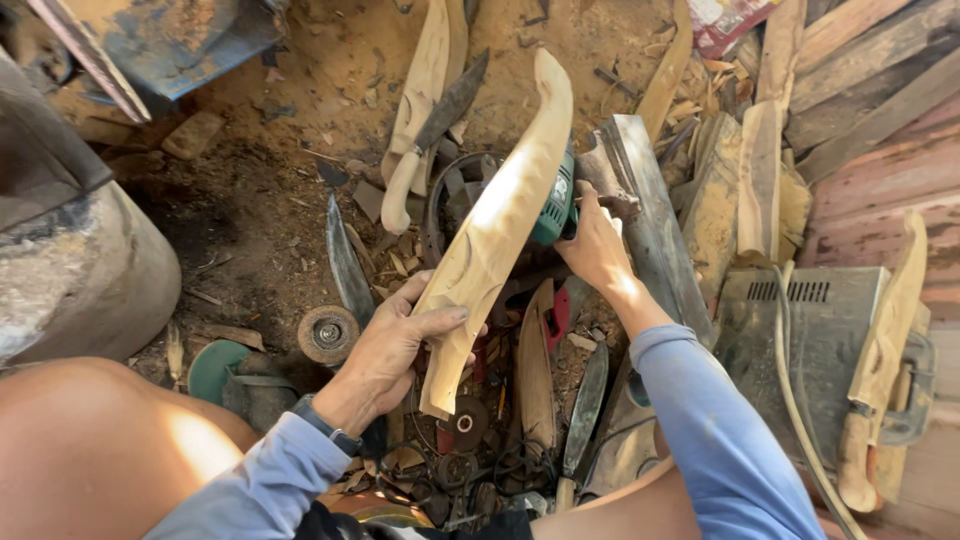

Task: The person sits on the ground and uses a corded drill to make holes in a curved wooden piece. They repeatedly insert a metal wire into the drilled holes and adjust the wood's position.

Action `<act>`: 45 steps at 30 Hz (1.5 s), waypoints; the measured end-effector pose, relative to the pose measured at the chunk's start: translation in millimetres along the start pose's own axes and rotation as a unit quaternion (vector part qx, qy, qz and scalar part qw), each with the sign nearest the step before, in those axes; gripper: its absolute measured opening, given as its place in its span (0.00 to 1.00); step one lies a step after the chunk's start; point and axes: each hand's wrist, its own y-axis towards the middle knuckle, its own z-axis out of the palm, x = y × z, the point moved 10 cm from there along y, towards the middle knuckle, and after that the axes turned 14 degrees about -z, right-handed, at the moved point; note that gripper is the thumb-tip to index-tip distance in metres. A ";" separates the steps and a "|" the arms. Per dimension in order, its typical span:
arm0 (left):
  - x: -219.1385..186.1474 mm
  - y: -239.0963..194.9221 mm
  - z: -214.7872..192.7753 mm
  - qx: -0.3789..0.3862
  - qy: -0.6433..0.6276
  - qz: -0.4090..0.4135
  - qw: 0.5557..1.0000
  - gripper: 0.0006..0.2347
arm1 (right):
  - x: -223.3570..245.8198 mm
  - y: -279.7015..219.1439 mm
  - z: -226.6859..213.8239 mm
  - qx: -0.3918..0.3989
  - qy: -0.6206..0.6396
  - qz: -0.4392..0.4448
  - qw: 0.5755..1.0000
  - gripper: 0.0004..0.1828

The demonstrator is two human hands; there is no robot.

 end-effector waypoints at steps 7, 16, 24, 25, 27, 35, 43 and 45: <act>-11.8 -5.5 -5.1 0.029 -0.018 0.043 0.999 0.20 | -2.6 -37.8 -49.4 -0.127 0.204 0.092 0.966 0.29; 32.7 21.8 7.5 0.010 0.063 0.006 0.998 0.18 | 94.2 -184.7 -202.9 -0.179 0.312 0.094 0.928 0.26; 53.2 25.2 -14.1 -0.086 0.151 0.006 0.985 0.16 | 122.4 -215.3 -123.7 -0.071 0.525 0.230 0.816 0.23; 50.6 25.0 -11.0 -0.073 0.160 0.026 0.984 0.16 | 113.9 -225.8 -113.1 -0.052 0.495 0.288 0.818 0.24; 48.7 22.4 -15.7 -0.107 0.200 0.028 0.974 0.15 | 116.7 -231.1 -99.1 -0.009 0.511 0.285 0.811 0.25; 63.6 6.9 -39.0 -0.139 0.159 -0.039 0.977 0.16 | 117.2 -241.4 -87.0 0.033 0.458 0.260 0.849 0.24; 23.2 -40.7 -43.7 -0.306 0.335 0.205 0.867 0.18 | 109.5 -251.9 -72.2 0.084 0.416 0.272 0.864 0.28; 53.5 -22.9 -51.6 -0.284 0.311 0.031 0.906 0.18 | 110.5 -251.5 -70.9 0.097 0.419 0.256 0.866 0.26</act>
